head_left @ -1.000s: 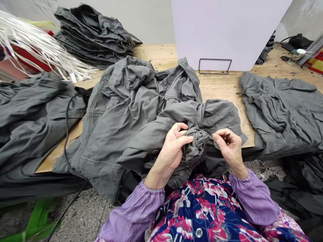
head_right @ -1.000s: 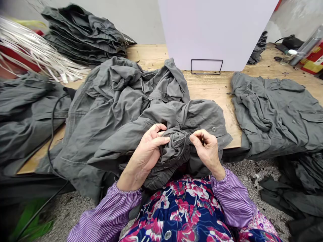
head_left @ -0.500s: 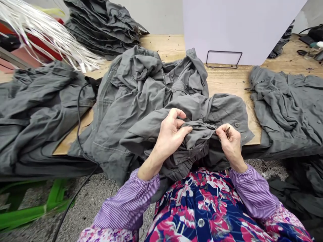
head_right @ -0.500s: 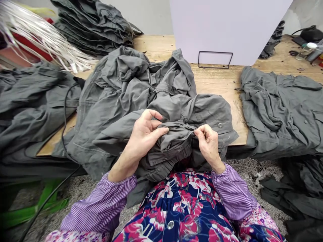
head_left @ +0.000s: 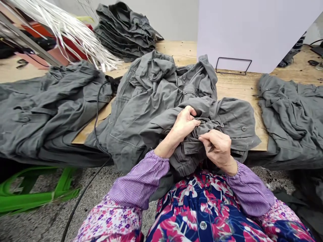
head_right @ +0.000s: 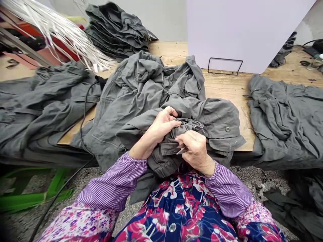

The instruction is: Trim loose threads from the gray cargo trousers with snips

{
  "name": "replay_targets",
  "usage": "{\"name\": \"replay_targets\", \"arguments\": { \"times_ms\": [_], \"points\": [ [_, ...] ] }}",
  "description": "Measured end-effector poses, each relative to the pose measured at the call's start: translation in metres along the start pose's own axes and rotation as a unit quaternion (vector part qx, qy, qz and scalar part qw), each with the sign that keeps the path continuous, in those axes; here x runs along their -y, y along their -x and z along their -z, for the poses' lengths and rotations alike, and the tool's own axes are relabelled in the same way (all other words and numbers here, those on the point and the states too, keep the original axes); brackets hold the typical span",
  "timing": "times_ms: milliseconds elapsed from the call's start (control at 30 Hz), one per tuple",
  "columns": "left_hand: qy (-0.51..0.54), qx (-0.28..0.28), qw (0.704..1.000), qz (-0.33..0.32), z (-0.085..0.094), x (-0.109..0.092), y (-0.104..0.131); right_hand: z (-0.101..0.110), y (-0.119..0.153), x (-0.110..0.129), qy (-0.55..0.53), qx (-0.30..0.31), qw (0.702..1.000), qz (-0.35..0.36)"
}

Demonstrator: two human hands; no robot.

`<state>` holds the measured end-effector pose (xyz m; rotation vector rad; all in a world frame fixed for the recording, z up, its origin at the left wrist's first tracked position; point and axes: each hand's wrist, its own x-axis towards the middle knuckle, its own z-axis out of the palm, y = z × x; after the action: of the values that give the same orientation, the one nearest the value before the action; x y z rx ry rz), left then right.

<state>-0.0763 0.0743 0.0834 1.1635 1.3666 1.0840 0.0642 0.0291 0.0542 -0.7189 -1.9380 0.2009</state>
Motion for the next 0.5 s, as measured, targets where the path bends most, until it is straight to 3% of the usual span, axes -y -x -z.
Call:
{"name": "replay_targets", "arguments": {
  "times_ms": [233,433,500],
  "points": [
    [-0.016,0.064,0.998,-0.025,0.002,0.005,0.004,0.015,0.021,0.019,-0.058,0.001,0.998,-0.018],
    [0.005,0.035,0.999,-0.02,0.002,0.009,-0.001,0.024,0.036,0.039,-0.135,0.078,0.987,-0.028],
    [0.011,0.039,0.999,-0.008,0.003,0.007,-0.001,0.023,0.037,0.038,-0.131,0.069,0.988,-0.05]
  ]
}}
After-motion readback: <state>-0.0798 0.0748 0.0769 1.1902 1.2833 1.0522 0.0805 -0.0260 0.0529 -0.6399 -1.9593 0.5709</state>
